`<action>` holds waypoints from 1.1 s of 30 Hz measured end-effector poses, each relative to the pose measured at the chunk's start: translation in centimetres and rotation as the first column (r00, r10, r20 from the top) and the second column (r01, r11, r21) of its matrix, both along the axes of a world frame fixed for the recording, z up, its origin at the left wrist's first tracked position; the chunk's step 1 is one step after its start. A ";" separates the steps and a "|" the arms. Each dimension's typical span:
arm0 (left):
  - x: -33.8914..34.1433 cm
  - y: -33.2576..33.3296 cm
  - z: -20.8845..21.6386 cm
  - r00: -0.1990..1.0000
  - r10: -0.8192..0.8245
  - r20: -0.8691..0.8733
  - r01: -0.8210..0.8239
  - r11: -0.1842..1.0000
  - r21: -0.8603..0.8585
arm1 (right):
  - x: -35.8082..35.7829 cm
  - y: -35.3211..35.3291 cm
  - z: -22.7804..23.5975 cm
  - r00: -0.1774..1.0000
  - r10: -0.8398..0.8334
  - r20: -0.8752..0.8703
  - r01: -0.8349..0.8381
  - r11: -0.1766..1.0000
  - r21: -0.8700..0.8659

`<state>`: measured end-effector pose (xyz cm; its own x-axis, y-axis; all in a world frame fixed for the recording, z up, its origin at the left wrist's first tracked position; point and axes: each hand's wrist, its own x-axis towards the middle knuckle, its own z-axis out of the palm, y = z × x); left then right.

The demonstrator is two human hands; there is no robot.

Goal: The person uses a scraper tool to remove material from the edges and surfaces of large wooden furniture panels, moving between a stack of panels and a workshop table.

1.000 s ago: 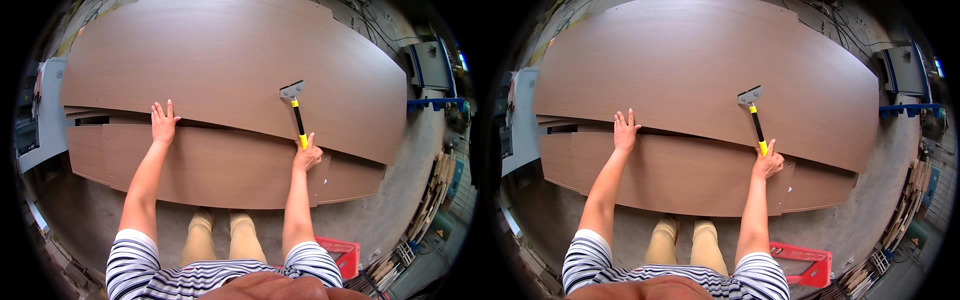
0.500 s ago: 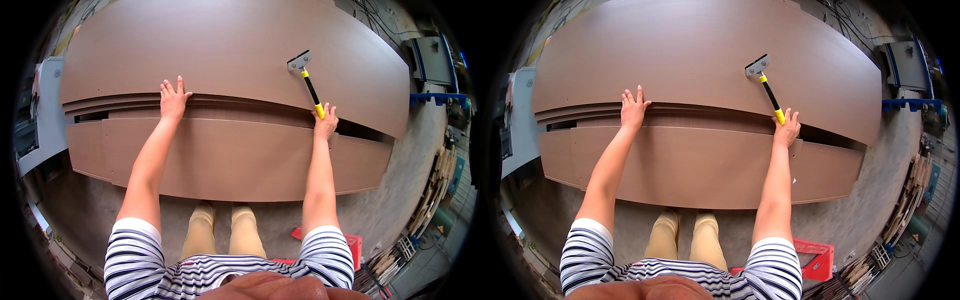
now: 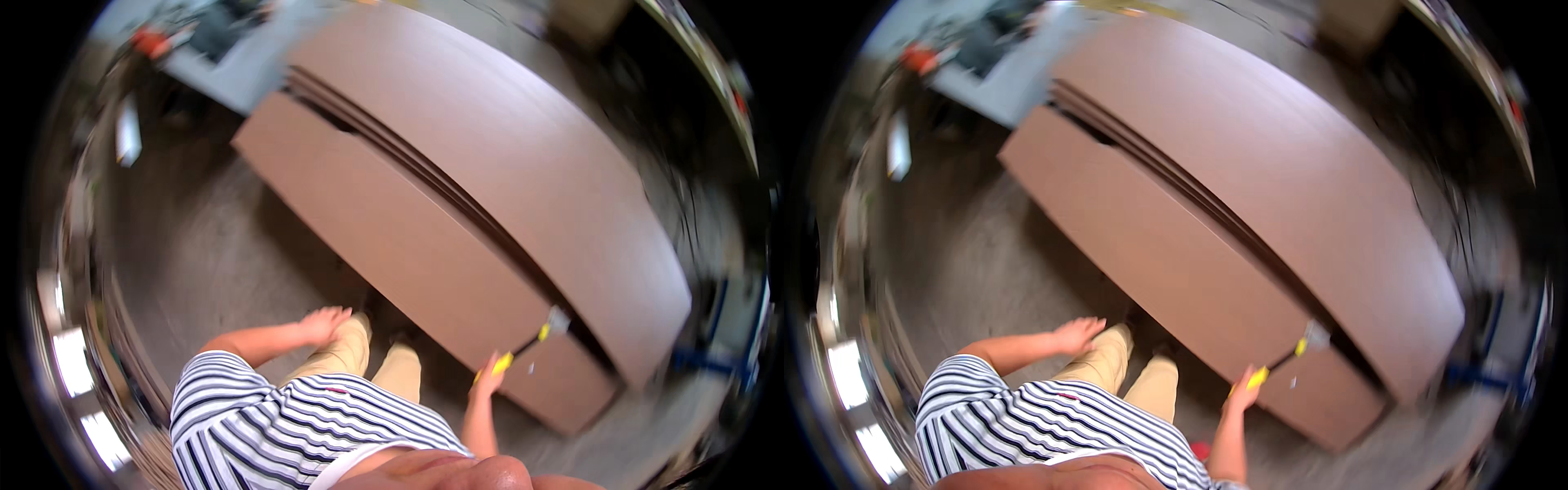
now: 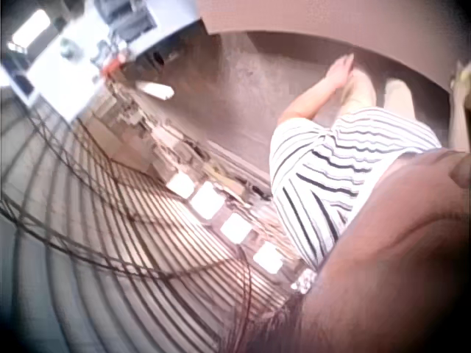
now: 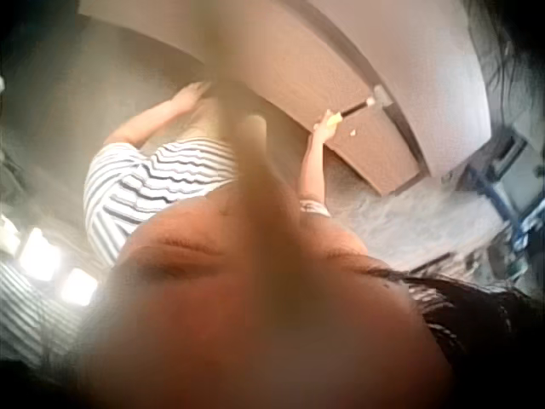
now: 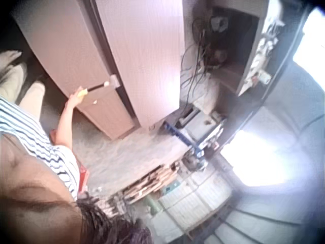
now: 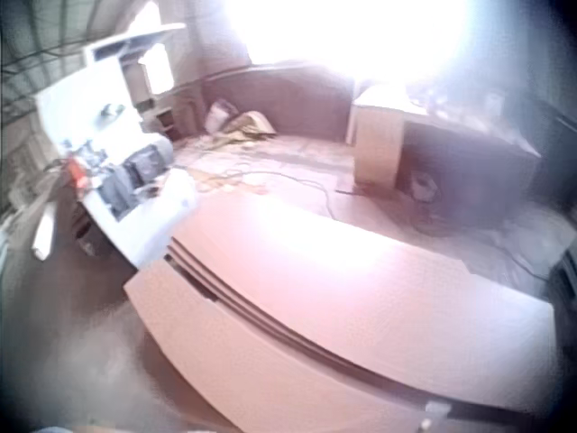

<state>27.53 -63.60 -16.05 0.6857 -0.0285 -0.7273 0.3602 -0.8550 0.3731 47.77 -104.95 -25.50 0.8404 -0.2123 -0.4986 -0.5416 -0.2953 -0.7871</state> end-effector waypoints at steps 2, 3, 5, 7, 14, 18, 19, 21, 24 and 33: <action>-6.2 -2.7 5.0 0.939 0.174 -0.298 -0.177 0.984 0.017 | -7.3 -1.2 3.2 0.988 -0.003 -0.157 0.018 0.996 0.091; -10.0 -3.8 5.6 0.910 0.256 -0.326 -0.265 0.964 0.017 | -10.4 -2.2 5.0 0.971 0.004 -0.240 0.023 0.994 0.111; -13.8 -6.9 6.8 0.822 0.479 -0.308 -0.514 0.857 -0.039 | -13.5 -6.9 -0.7 0.942 0.064 -0.329 -0.081 0.996 -0.038; -21.0 -8.5 4.0 0.868 0.497 -0.011 -0.486 0.844 -0.226 | -13.9 -6.3 -2.9 0.938 0.270 -0.216 -0.317 0.922 -0.223; -25.8 -6.3 8.8 0.732 0.657 0.180 -0.534 0.717 -0.448 | -3.6 7.6 14.2 0.845 0.526 0.096 -0.487 0.832 -0.268; -35.0 -3.9 10.1 0.658 0.728 0.190 -0.604 0.662 -0.445 | -8.8 16.1 17.7 0.769 0.595 0.232 -0.572 0.803 -0.165; -36.4 -3.0 9.3 0.650 0.736 0.190 -0.605 0.652 -0.456 | -9.5 18.5 17.3 0.762 0.598 0.248 -0.571 0.801 -0.178; -41.6 -1.6 10.1 0.629 0.762 0.154 -0.652 0.625 -0.430 | -15.0 22.8 18.3 0.652 0.671 0.354 -0.675 0.726 -0.132; -45.8 1.3 15.5 0.546 0.833 0.094 -0.779 0.546 -0.310 | -21.3 29.5 15.6 0.532 0.775 0.341 -0.769 0.611 -0.189; -49.1 5.9 20.8 0.301 0.905 0.299 -0.920 0.358 -0.159 | -31.7 54.1 27.9 -0.039 0.783 0.620 -0.912 0.226 -0.343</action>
